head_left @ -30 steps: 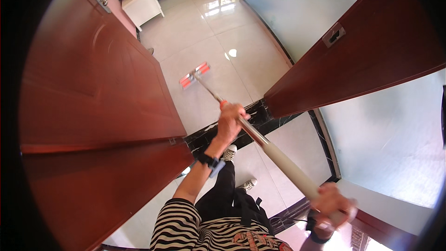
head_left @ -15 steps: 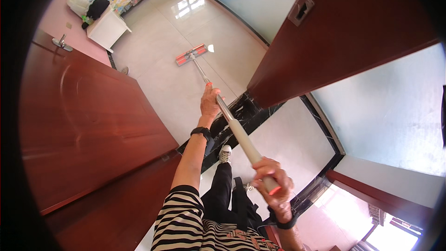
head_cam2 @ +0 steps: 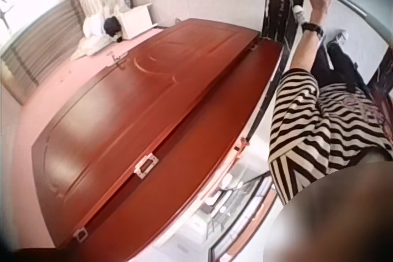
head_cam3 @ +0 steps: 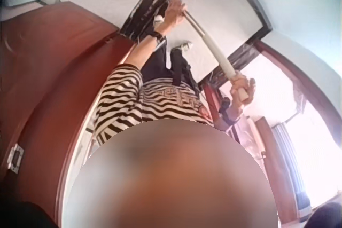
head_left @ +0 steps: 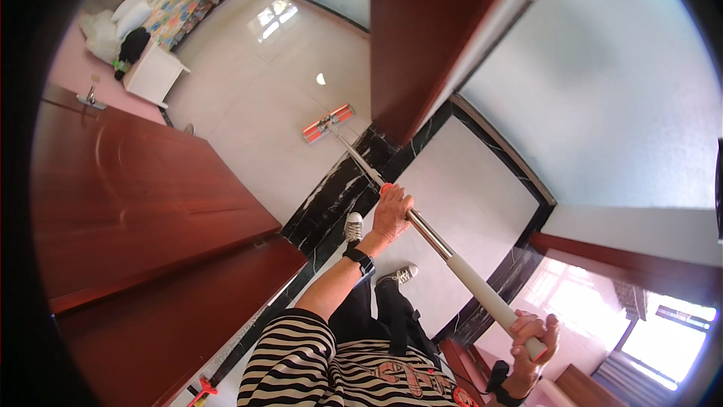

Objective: The person rinses a flat mop under a kitchen sink faucet, wrings it out, and then mops the tiled floor in the kitchen, hallway, and a bedroom. The person moves the mop back and forth across the floor surfaces.

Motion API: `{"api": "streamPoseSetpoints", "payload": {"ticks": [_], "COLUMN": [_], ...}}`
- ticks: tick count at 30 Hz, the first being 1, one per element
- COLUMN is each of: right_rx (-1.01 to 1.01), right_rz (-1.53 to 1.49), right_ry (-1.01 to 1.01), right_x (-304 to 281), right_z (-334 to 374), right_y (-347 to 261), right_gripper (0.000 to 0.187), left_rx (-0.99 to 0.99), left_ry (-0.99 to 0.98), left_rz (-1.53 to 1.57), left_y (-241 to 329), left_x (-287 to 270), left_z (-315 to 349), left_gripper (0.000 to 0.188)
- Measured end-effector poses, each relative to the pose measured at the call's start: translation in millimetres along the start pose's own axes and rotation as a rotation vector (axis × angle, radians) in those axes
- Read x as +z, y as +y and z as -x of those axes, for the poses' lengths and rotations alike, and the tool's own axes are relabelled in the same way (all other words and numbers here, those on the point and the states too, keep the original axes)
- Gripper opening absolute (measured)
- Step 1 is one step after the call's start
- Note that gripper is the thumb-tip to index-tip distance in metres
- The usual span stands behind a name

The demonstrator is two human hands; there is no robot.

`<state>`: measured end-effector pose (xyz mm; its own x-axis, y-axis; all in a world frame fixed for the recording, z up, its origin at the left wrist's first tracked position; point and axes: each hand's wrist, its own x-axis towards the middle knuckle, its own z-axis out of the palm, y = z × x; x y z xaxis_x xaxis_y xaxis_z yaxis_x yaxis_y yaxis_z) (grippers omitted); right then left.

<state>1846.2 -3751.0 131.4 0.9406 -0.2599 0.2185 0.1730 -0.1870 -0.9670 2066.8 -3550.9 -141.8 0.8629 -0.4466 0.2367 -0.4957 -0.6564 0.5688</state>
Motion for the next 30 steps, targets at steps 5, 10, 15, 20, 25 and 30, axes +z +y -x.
{"api": "streamPoseSetpoints", "payload": {"ticks": [5,10,15,20,25,30], "right_rx": [0.027,-0.037,-0.219,-0.444,-0.508,-0.523], "right_rz": [-0.082,-0.127,-0.048,-0.064,-0.107,0.126], "right_ry": [0.154,0.308,0.369,0.553,0.401,0.513], "right_x": [-48,-83,-102,-118,-102,-39], "right_z": [45,95,123,136,120,55], "right_y": [-34,-66,-87,-123,-138,-108], "right_gripper": [0.089,0.087,0.081,0.043,0.038,0.031], "left_rx": [0.119,0.234,0.255,0.386,0.553,0.709], "left_ry": [-0.059,-0.198,-0.325,-0.428,-0.463,-0.449], "left_rz": [0.102,0.206,0.312,0.508,0.598,0.499], "left_y": [76,127,166,215,233,219], "left_x": [11,21,16,21,40,68], "left_z": [35,72,78,59,0,-75], "left_gripper": [0.022,0.02,0.018,0.021,0.027,0.024]}}
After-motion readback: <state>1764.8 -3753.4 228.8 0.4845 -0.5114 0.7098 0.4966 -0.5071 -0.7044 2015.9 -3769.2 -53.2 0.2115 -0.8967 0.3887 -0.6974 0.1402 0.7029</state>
